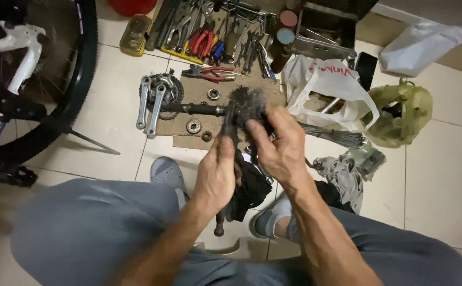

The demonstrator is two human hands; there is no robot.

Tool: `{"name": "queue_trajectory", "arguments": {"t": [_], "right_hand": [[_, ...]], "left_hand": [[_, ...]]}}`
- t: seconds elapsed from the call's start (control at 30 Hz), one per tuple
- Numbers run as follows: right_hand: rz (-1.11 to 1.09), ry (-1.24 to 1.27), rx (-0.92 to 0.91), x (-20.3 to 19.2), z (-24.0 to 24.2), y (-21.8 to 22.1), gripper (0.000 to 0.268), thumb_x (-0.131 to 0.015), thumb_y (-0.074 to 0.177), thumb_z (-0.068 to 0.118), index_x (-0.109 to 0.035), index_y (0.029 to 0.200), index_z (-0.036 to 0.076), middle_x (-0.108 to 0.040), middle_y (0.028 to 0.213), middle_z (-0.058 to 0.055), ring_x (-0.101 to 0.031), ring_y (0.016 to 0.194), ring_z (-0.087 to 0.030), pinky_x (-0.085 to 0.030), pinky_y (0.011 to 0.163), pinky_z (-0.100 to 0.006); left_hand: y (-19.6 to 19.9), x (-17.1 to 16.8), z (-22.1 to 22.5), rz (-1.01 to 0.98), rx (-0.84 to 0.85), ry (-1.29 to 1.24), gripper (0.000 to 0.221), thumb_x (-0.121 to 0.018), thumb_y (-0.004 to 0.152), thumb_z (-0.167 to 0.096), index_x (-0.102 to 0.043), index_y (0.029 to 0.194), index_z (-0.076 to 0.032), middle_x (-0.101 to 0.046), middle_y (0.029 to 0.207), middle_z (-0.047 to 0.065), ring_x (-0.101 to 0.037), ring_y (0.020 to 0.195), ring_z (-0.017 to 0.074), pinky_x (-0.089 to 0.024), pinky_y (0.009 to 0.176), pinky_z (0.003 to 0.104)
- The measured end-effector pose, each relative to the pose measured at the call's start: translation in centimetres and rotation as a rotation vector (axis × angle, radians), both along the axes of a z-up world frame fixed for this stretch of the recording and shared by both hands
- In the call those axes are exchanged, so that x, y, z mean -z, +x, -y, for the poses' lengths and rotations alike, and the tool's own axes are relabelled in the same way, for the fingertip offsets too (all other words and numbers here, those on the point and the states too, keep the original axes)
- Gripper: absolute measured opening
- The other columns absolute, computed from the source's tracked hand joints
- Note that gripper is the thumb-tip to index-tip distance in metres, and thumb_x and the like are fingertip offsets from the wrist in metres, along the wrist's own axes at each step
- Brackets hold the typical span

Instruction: Disassembling a bicycle axle assembly using locking pliers and a wrench to remove ball bearings.

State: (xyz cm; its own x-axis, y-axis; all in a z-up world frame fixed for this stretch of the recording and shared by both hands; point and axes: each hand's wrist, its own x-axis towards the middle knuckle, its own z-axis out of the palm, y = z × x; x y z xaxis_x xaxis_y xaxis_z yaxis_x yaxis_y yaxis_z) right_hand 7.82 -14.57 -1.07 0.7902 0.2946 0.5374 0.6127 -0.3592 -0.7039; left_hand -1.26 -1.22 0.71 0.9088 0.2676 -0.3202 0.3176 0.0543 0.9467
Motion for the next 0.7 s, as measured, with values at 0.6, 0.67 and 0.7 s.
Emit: {"name": "queue_trajectory", "arguments": {"t": [0.6, 0.67, 0.7], "right_hand": [[0.042, -0.012, -0.035, -2.1, 1.6, -0.9, 0.028, -0.074, 0.093, 0.007, -0.070, 0.122, 0.006, -0.070, 0.106, -0.013, -0.071, 0.095, -0.033, -0.056, 0.081, -0.042], [-0.306, 0.206, 0.070, -2.8, 0.1, -1.6, 0.025, -0.074, 0.091, 0.012, -0.072, 0.114, 0.003, -0.067, 0.097, -0.014, -0.066, 0.089, -0.028, -0.054, 0.076, -0.042], [-0.656, 0.422, 0.180, -3.0, -0.6, -2.0, 0.024, -0.073, 0.089, 0.017, -0.073, 0.107, 0.001, -0.064, 0.089, -0.015, -0.060, 0.082, -0.024, -0.052, 0.072, -0.042]], "left_hand": [[-0.3, -0.8, 0.6, 0.228, 0.068, 0.181, 0.067, -0.048, 0.101, -0.048, -0.043, 0.153, -0.006, -0.063, 0.116, 0.034, -0.066, 0.105, 0.0443, -0.053, 0.088, 0.055], [-0.5, -0.8, 0.5, 0.214, 0.070, 0.175, 0.068, -0.048, 0.101, -0.049, -0.043, 0.153, -0.006, -0.063, 0.115, 0.035, -0.066, 0.103, 0.0441, -0.054, 0.086, 0.055], [-0.6, -0.9, 0.5, 0.201, 0.078, 0.171, 0.068, -0.048, 0.101, -0.050, -0.043, 0.153, -0.006, -0.064, 0.114, 0.035, -0.067, 0.101, 0.0439, -0.055, 0.084, 0.056]]}}
